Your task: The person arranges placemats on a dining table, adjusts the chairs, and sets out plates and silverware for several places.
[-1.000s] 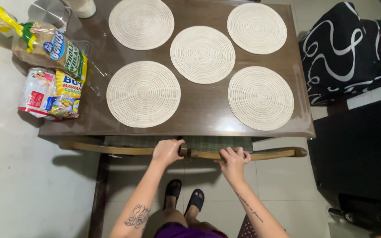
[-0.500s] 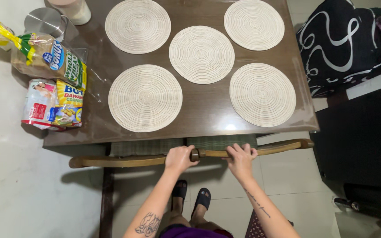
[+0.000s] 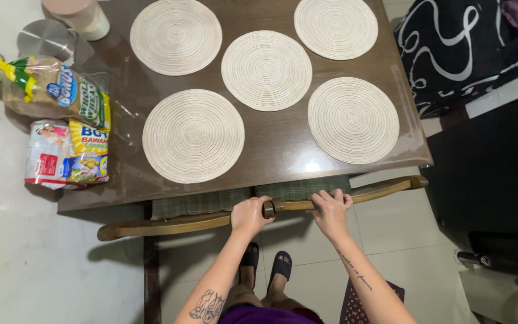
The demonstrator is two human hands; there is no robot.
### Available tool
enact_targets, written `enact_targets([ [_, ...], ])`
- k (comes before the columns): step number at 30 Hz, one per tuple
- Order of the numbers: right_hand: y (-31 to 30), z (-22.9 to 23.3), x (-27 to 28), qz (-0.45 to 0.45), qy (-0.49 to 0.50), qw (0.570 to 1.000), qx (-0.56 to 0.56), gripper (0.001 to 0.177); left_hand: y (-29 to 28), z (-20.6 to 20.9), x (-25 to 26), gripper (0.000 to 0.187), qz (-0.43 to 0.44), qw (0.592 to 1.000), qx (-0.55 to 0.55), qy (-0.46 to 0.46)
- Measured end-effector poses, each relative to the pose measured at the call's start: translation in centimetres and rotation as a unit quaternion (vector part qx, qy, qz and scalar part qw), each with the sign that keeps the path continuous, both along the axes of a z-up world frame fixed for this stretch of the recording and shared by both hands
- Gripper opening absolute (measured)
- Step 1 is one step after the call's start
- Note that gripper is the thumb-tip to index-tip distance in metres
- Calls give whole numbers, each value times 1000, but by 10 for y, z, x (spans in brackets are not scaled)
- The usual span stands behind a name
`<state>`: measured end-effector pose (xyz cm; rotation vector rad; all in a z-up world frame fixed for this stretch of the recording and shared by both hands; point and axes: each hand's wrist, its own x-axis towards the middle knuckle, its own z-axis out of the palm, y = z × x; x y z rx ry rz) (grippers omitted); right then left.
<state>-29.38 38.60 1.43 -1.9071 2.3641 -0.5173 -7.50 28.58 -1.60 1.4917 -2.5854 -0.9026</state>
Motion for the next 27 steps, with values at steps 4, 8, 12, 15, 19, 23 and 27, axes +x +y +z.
enact_targets([
  [4,1,-2,-4,13,-15,1000,-11,26,2,-1,-2,52,12,1000,-9,-13],
  [8,1,2,-5,26,-34,999,-15,33,-1,6,-2,49,30,999,24,-14],
  [12,3,5,-6,19,-33,999,-9,32,-1,13,-2,48,24,1000,-5,-10],
  [15,4,3,-5,23,-35,999,-6,35,1,16,-2,46,26,999,10,-22],
  [19,8,-4,-2,10,-33,999,-1,35,4,14,-2,50,23,999,-13,-18],
  [23,8,-6,1,6,-34,999,-1,39,7,12,-4,57,13,998,-43,-54],
  [27,12,4,-1,7,-75,997,-6,45,10,7,-5,59,17,997,-38,-69],
])
